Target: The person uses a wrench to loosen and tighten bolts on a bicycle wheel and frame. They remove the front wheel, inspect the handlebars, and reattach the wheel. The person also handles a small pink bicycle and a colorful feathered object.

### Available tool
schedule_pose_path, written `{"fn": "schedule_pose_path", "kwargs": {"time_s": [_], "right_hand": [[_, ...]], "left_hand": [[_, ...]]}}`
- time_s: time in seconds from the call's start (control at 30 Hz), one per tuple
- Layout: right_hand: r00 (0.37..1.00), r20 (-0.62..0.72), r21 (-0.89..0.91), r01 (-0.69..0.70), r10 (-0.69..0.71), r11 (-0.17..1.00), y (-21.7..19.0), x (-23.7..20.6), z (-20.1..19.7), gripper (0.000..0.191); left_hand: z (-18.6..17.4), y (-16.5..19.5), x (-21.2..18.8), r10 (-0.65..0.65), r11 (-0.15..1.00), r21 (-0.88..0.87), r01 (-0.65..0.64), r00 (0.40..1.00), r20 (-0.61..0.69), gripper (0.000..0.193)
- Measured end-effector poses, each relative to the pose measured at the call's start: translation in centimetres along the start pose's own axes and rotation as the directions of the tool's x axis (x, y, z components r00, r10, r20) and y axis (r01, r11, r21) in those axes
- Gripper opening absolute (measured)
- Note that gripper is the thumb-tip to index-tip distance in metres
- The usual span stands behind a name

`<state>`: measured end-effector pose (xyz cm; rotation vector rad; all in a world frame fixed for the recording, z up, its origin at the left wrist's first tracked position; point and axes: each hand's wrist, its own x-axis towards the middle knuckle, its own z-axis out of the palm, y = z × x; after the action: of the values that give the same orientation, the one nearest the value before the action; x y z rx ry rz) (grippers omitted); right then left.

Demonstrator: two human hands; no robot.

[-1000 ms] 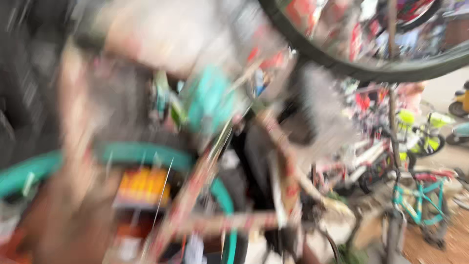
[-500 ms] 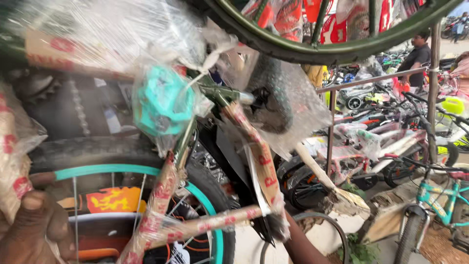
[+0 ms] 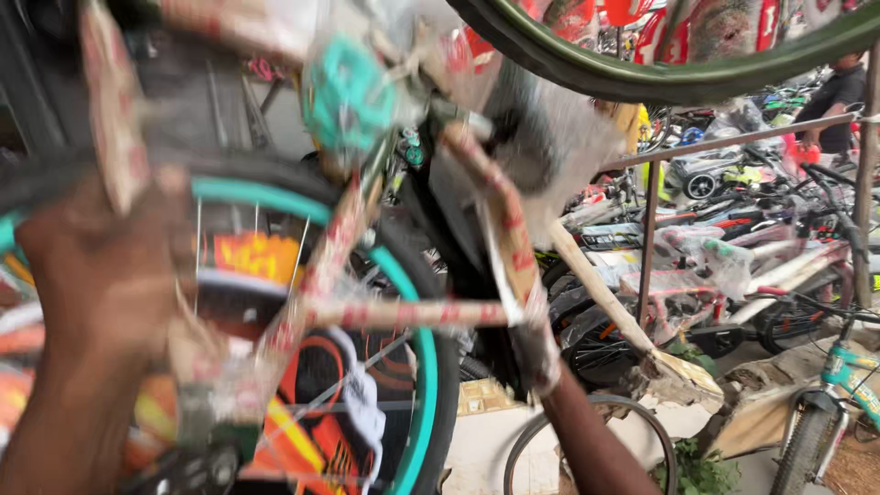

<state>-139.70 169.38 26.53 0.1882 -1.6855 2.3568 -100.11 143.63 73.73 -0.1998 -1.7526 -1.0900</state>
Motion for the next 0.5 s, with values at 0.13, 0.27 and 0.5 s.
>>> {"fn": "schedule_pose_path", "kwargs": {"time_s": [0.13,0.27,0.5], "right_hand": [[0.998,0.0,-0.105,-0.06,0.061,0.993,3.6,-5.5,-1.8,0.063],[0.993,0.004,-0.198,-0.114,0.118,0.973,6.3,-8.5,-2.6,0.061],[0.989,0.031,-0.312,-0.129,0.146,0.941,9.3,-10.9,-1.3,0.059]], "left_hand": [[1.0,-3.6,-4.1,0.032,0.989,0.143,-0.037,0.999,0.04,0.021],[1.0,-6.8,-7.0,-0.086,0.993,0.08,0.081,0.994,0.061,0.023],[-1.7,-11.8,-11.4,-0.168,0.985,0.051,0.166,0.985,0.04,0.025]]}}
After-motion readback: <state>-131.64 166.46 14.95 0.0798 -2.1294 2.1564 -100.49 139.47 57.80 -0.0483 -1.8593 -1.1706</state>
